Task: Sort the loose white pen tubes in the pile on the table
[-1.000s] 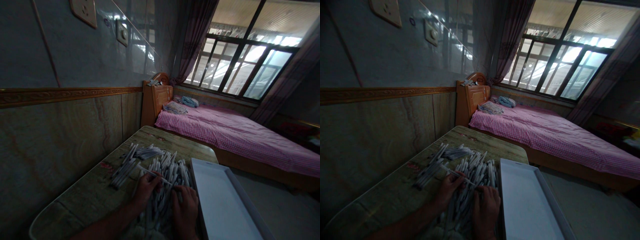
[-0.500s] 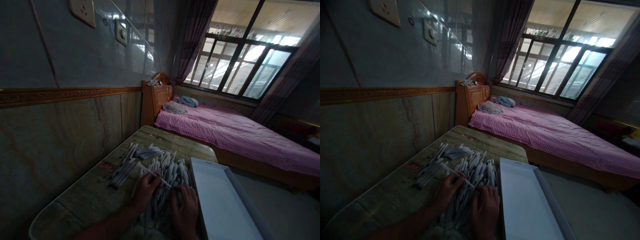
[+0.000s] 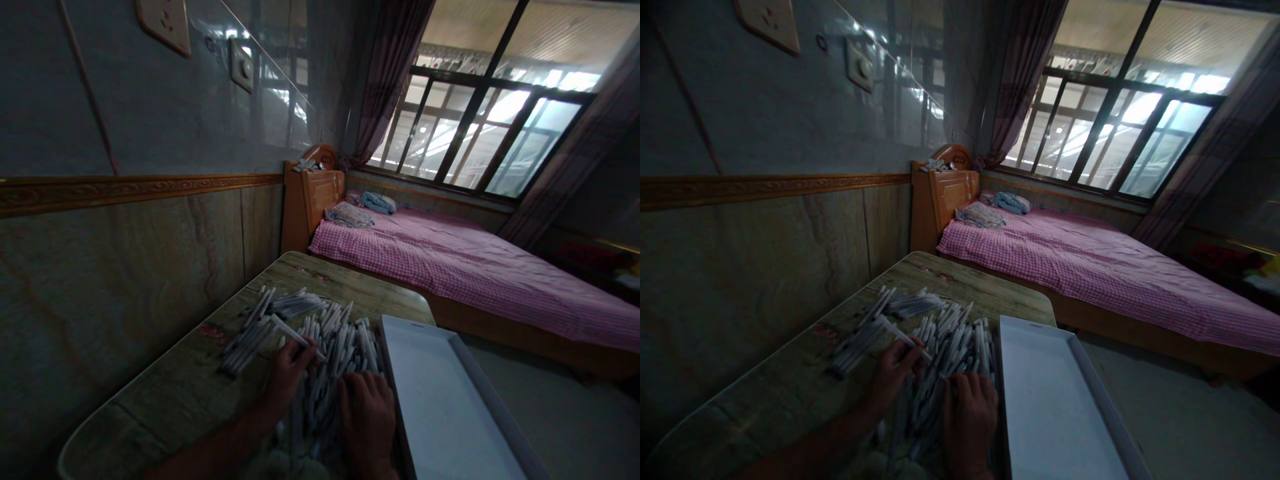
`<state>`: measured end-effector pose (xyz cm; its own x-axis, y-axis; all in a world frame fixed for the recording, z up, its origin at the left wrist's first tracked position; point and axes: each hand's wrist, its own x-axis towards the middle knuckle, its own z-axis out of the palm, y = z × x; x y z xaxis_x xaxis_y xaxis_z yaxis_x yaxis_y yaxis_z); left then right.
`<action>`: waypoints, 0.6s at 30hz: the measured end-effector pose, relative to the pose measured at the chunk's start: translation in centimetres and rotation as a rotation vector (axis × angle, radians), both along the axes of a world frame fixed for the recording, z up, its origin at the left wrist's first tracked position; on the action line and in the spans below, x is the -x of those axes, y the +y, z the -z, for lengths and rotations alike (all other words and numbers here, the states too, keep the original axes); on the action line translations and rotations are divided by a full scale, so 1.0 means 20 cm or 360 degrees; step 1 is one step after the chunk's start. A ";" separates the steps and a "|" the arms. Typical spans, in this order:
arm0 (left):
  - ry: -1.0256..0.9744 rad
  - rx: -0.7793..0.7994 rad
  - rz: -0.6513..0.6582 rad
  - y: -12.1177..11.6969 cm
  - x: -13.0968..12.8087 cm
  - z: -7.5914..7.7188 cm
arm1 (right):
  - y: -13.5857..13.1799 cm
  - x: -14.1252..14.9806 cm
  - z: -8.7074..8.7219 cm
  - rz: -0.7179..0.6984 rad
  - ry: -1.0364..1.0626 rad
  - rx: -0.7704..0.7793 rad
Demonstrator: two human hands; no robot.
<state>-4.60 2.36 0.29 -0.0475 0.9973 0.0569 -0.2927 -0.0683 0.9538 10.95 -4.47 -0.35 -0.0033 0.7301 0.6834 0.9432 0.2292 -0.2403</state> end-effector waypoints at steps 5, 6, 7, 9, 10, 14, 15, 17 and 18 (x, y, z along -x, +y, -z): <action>0.0017 -0.0016 -0.0409 0.06 0.08 -0.05 | 0.00 0.00 -0.01 0.0067 -0.0060 0.0037; 0.0033 -0.0029 -0.0476 0.08 0.09 -0.06 | -0.01 0.00 -0.01 0.0079 -0.0071 0.0037; 0.0050 -0.0050 -0.0527 0.08 0.10 -0.06 | -0.01 0.00 -0.01 0.0089 -0.0077 0.0036; 0.0090 -0.0095 -0.0564 0.09 0.12 -0.07 | -0.01 -0.01 -0.01 0.0122 -0.0075 0.0031; 0.0114 -0.0114 -0.0549 0.10 0.13 -0.06 | -0.01 -0.02 -0.01 0.0144 -0.0071 0.0027; 0.0241 -0.0134 -0.0323 0.07 0.11 -0.04 | -0.01 -0.04 0.00 0.0214 -0.0094 0.0032; 0.0293 -0.0129 -0.0246 0.05 0.10 -0.03 | -0.01 -0.04 0.00 0.0223 -0.0107 0.0031; 0.0420 -0.0142 -0.0099 0.02 0.08 -0.01 | -0.01 -0.04 0.01 0.0244 -0.0133 0.0030; 0.0490 -0.0160 -0.0038 0.01 0.07 0.00 | -0.01 -0.04 0.01 0.0254 -0.0146 0.0031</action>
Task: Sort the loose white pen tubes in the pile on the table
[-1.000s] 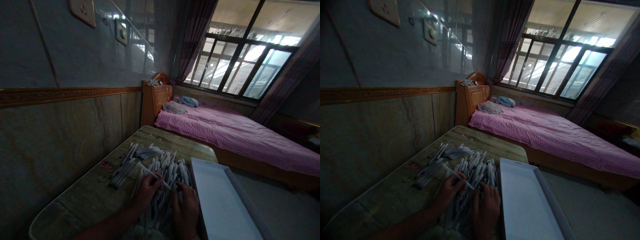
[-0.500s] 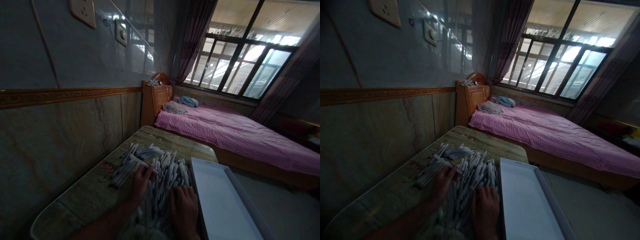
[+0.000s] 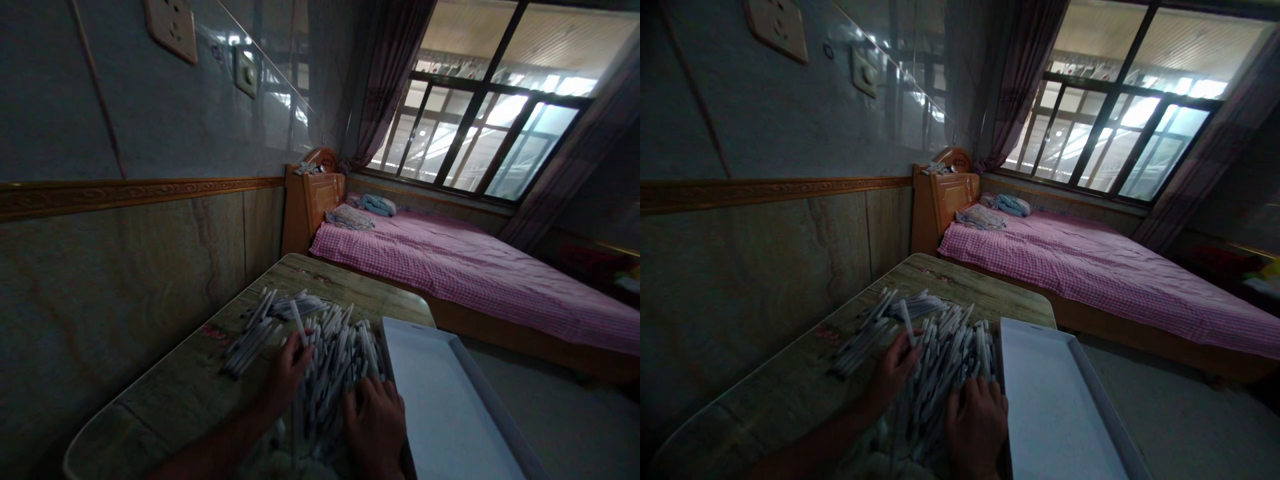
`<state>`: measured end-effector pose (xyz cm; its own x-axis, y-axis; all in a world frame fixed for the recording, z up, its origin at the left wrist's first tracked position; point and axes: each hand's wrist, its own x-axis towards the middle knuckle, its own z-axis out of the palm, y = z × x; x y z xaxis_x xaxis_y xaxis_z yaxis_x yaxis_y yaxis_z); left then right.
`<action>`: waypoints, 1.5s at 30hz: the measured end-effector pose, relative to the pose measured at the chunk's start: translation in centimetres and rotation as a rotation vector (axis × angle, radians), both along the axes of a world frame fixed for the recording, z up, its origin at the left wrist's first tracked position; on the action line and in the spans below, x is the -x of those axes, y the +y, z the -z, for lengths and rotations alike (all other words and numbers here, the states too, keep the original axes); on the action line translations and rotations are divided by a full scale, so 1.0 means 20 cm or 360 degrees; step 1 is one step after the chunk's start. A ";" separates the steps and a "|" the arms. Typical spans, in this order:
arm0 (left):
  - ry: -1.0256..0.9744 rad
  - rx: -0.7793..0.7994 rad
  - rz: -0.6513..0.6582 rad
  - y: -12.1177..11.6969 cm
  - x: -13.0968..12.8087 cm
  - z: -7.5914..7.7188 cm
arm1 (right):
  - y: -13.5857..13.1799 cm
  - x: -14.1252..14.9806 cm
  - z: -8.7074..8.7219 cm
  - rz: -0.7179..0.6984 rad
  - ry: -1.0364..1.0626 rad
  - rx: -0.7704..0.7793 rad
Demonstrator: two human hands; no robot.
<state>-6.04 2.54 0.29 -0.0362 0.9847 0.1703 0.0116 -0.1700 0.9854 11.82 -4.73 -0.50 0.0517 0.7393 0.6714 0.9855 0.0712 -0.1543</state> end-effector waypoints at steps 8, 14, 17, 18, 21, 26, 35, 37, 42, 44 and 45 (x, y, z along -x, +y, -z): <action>0.0660 -0.0083 0.0262 -0.09 -0.04 0.05 | 0.00 0.01 0.01 -0.0033 -0.0041 0.0018; 0.0806 -0.0134 0.0423 -0.10 -0.03 0.02 | -0.01 0.04 -0.01 -0.0090 -0.0020 0.0031; 0.0849 -0.0169 0.0474 -0.11 -0.03 0.00 | -0.01 0.05 -0.01 -0.0119 -0.0013 0.0018; 0.0840 -0.0187 0.0486 -0.11 -0.02 0.00 | -0.01 0.05 -0.01 -0.0129 -0.0013 0.0014; 0.0794 -0.0245 0.0485 -0.12 -0.02 0.00 | -0.01 0.06 0.00 -0.0157 -0.0010 0.0009; 0.0881 -0.0355 0.0344 -0.10 0.01 -0.04 | -0.01 0.05 0.01 -0.0168 0.0021 0.0002; 0.1782 -0.0210 -0.0585 0.08 0.23 -0.13 | 0.00 0.05 0.01 -0.0243 0.0022 -0.0097; 0.1968 -0.0095 -0.0602 0.09 0.26 -0.11 | 0.00 0.05 0.01 -0.0247 0.0042 -0.0115; 0.2202 0.0039 -0.0507 0.09 0.29 -0.06 | 0.00 0.05 0.02 -0.0261 0.0086 -0.0147; 0.2221 0.0077 -0.0503 0.09 0.29 -0.05 | 0.00 0.05 0.03 -0.0273 0.0108 -0.0151; 0.2226 0.0102 -0.0503 0.09 0.29 -0.05 | 0.00 0.05 0.03 -0.0278 0.0116 -0.0149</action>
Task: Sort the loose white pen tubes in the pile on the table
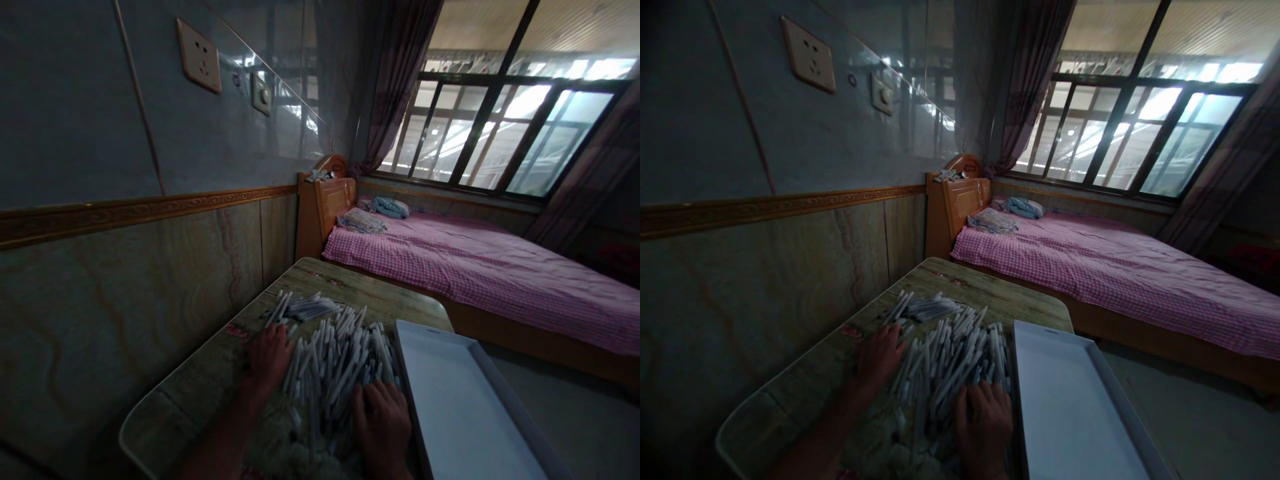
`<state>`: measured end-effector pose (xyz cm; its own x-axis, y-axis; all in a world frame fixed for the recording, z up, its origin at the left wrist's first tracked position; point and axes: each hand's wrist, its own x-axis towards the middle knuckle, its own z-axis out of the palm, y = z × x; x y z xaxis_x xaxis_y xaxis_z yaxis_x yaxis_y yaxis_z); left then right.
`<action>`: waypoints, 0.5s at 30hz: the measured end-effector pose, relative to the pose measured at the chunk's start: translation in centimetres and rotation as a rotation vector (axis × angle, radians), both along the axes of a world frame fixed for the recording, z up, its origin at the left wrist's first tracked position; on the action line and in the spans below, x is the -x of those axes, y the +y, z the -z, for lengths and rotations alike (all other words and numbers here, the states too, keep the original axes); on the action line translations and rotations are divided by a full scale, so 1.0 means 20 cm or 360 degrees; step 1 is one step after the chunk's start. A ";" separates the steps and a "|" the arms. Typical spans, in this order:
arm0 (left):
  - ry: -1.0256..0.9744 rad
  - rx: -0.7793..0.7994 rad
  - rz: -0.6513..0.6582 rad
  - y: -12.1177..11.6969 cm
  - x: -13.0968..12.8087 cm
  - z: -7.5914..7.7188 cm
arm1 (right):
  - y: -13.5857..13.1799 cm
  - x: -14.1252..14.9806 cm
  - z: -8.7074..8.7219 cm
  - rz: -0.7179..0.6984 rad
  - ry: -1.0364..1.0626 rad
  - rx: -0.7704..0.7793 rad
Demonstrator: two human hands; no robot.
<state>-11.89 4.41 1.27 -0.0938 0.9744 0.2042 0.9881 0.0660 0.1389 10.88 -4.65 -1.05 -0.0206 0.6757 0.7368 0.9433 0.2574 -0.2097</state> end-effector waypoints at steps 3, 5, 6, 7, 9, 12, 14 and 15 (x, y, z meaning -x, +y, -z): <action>0.0028 0.0054 -0.0016 0.01 0.01 0.01 | 0.00 0.00 0.00 -0.0004 0.0012 0.0013; 0.0049 0.0073 -0.0003 0.02 0.02 0.02 | 0.00 0.00 0.00 -0.0004 0.0014 0.0023; 0.0056 0.0070 0.0002 0.02 0.02 0.02 | 0.00 0.00 0.01 -0.0006 0.0016 0.0026; 0.0060 0.0058 -0.0001 0.02 0.03 0.03 | 0.00 0.00 0.01 -0.0008 0.0019 0.0030; 0.0063 0.0000 0.0002 0.02 0.02 0.03 | 0.00 0.00 0.00 -0.0012 0.0029 0.0028; 0.0001 -0.0204 0.0089 0.02 0.00 0.04 | 0.01 0.01 0.00 -0.0010 0.0081 0.0019; -0.0166 -0.0404 0.0219 0.02 -0.02 0.05 | 0.01 0.01 0.00 -0.0018 0.0151 0.0019; -0.0272 -0.0522 0.0303 0.01 -0.03 0.06 | 0.01 0.01 0.00 -0.0025 0.0196 0.0025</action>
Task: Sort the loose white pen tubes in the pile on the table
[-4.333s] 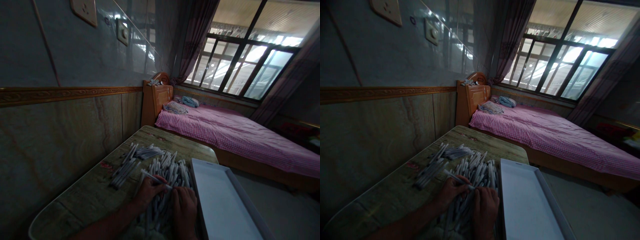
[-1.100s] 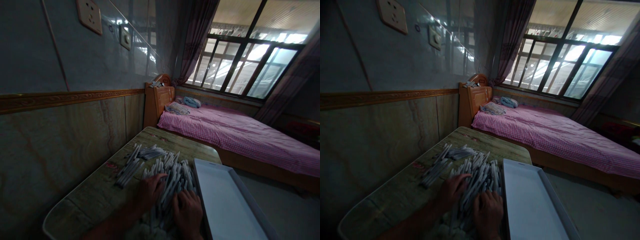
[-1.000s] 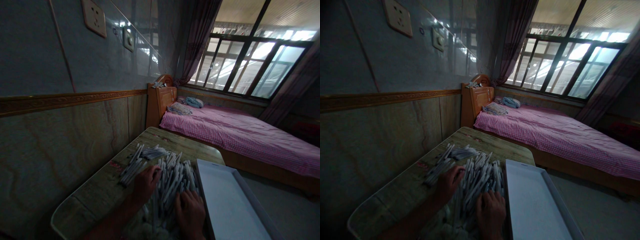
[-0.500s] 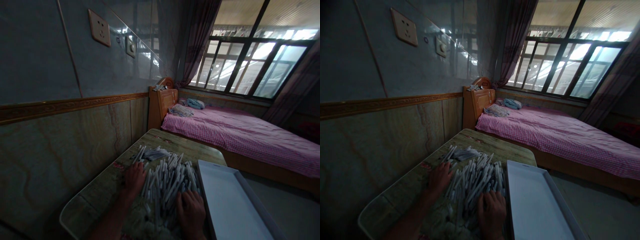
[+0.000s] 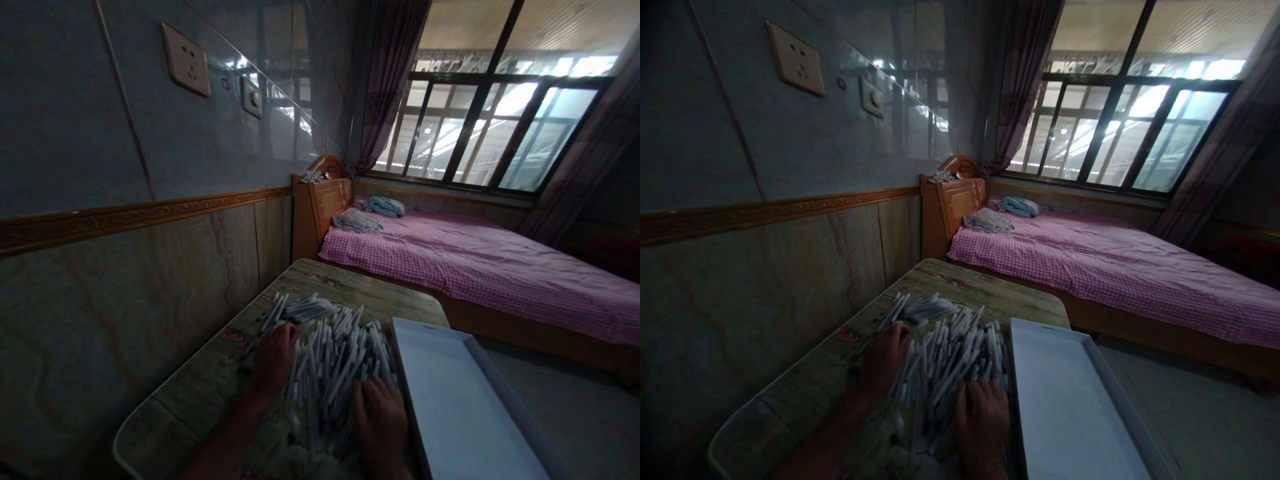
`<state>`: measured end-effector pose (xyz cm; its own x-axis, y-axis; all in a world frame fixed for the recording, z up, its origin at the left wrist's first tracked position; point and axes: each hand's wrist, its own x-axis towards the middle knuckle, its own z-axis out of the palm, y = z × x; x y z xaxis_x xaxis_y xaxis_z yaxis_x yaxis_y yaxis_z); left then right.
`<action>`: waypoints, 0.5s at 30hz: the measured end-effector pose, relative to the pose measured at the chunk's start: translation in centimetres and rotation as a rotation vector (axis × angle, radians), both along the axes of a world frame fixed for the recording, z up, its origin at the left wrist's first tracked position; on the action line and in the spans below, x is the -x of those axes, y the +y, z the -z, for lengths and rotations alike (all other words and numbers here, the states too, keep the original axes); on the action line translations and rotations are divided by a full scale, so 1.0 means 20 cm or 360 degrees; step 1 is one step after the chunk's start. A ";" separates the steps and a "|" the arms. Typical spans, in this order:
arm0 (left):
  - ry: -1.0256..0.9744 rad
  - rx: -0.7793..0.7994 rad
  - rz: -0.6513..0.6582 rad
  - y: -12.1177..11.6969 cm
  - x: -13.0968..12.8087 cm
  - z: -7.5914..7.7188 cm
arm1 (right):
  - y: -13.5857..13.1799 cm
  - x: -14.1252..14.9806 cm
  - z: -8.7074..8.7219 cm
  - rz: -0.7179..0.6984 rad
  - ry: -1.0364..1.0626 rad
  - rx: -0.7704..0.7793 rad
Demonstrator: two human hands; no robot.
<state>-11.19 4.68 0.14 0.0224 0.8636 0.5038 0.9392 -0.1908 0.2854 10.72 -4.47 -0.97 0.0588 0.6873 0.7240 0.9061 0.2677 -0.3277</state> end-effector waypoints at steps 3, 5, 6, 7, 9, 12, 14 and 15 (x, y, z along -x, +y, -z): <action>-0.0185 -0.0374 0.0329 -0.02 -0.04 0.01 | 0.00 0.00 0.00 -0.0068 0.0182 0.0026; -0.0164 -0.0565 0.0545 -0.05 -0.07 -0.01 | -0.01 -0.01 0.01 -0.0145 0.0320 0.0024; -0.0141 -0.0630 0.0644 -0.07 -0.08 -0.02 | -0.01 -0.01 0.01 -0.0178 0.0376 0.0009; -0.0123 -0.0678 0.0728 -0.08 -0.10 -0.03 | -0.01 -0.01 0.01 -0.0203 0.0417 -0.0008; -0.0096 -0.0738 0.0874 -0.11 -0.13 -0.04 | -0.01 0.00 0.02 -0.0242 0.0441 -0.0019; -0.0078 -0.0799 0.1063 -0.13 -0.17 -0.04 | -0.01 0.02 0.02 -0.0334 0.0373 0.0095; -0.0090 -0.0795 0.1149 -0.14 -0.18 -0.04 | -0.01 0.02 0.02 -0.0374 0.0330 0.0200; -0.0096 -0.0791 0.1169 -0.14 -0.19 -0.03 | -0.01 0.03 0.02 -0.0374 0.0318 0.0239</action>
